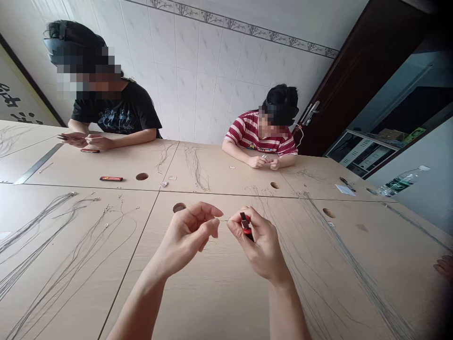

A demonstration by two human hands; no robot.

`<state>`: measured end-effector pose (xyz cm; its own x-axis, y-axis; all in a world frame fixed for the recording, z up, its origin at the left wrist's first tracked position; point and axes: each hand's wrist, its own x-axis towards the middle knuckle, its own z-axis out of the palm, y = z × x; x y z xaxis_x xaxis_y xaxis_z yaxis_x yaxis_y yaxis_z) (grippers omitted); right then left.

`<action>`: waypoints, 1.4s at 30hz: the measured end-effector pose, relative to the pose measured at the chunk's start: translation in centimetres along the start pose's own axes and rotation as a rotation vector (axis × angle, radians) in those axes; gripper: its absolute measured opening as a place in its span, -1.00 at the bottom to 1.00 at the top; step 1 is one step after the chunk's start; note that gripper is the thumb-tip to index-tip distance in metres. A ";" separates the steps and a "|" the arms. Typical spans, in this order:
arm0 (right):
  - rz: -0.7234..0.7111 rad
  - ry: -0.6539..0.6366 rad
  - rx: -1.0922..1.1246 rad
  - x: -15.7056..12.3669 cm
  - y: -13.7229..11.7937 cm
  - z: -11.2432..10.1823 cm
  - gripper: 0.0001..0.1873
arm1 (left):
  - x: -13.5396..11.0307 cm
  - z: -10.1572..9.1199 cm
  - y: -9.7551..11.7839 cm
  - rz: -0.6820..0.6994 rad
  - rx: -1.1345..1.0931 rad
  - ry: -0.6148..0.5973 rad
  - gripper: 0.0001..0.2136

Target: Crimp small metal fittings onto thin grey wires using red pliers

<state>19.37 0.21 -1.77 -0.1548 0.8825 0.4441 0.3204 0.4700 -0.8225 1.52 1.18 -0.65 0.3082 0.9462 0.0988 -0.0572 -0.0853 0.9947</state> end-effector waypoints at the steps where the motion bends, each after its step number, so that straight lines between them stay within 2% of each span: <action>1: 0.002 -0.004 0.000 0.0 0.0 0.0 -0.86 | 0.0 0.1 0.1 0.008 0.011 0.008 -0.90; 11: -0.048 -0.012 -0.088 0.0 0.1 0.2 -0.87 | -0.1 0.6 0.1 0.026 0.105 0.022 -0.92; 19: -0.107 -0.006 -0.140 0.0 0.1 0.4 -0.83 | 0.1 0.7 0.1 0.016 0.096 0.022 -0.89; 42: 0.001 0.006 0.022 -0.1 -0.1 0.4 -0.85 | 0.0 0.5 0.3 0.007 0.044 0.012 -0.86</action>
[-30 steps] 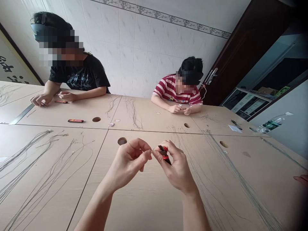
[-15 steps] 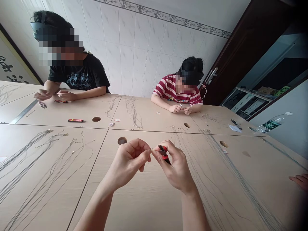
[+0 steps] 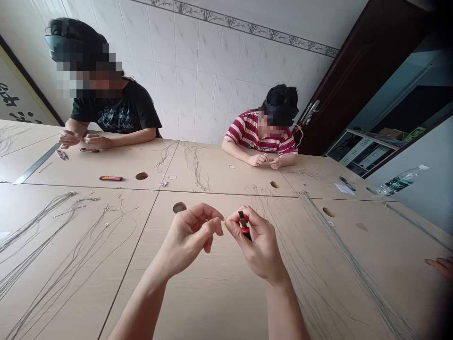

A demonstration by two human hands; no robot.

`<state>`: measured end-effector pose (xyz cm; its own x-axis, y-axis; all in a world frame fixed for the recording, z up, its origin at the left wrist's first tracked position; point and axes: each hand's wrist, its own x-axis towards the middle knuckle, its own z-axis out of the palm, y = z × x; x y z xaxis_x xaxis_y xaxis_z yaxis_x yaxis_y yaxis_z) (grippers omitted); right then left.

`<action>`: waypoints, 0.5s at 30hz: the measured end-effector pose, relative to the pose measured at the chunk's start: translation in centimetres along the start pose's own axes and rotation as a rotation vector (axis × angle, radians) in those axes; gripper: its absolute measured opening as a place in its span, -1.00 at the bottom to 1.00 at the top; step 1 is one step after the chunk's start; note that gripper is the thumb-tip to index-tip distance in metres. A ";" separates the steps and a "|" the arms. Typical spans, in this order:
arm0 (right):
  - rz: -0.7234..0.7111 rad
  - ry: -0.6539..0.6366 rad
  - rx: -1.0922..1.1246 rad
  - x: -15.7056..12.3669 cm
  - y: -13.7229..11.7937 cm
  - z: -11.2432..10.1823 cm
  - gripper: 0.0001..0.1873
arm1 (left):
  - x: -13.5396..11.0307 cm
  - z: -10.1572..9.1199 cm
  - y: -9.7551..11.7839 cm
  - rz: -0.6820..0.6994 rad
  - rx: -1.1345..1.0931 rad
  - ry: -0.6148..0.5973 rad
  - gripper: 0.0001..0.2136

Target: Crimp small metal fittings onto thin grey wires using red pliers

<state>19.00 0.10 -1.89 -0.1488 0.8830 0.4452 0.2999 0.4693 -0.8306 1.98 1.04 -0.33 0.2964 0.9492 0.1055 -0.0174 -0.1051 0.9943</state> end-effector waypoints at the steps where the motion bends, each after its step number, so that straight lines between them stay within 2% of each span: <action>1: 0.000 0.008 0.002 0.0 0.0 0.0 -0.84 | 0.0 0.0 0.1 -0.002 0.001 0.003 -0.87; 8: 0.017 0.023 0.011 0.1 0.0 0.2 -0.82 | 0.1 0.1 0.1 0.012 -0.006 -0.008 -0.92; 15: 0.036 -0.016 -0.013 0.1 -0.1 0.1 -0.82 | 0.0 0.0 -0.2 0.030 -0.017 -0.030 -0.83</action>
<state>18.82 0.16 -1.77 -0.1528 0.8995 0.4094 0.3173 0.4370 -0.8417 1.96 1.03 -0.57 0.3237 0.9365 0.1349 -0.0425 -0.1280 0.9909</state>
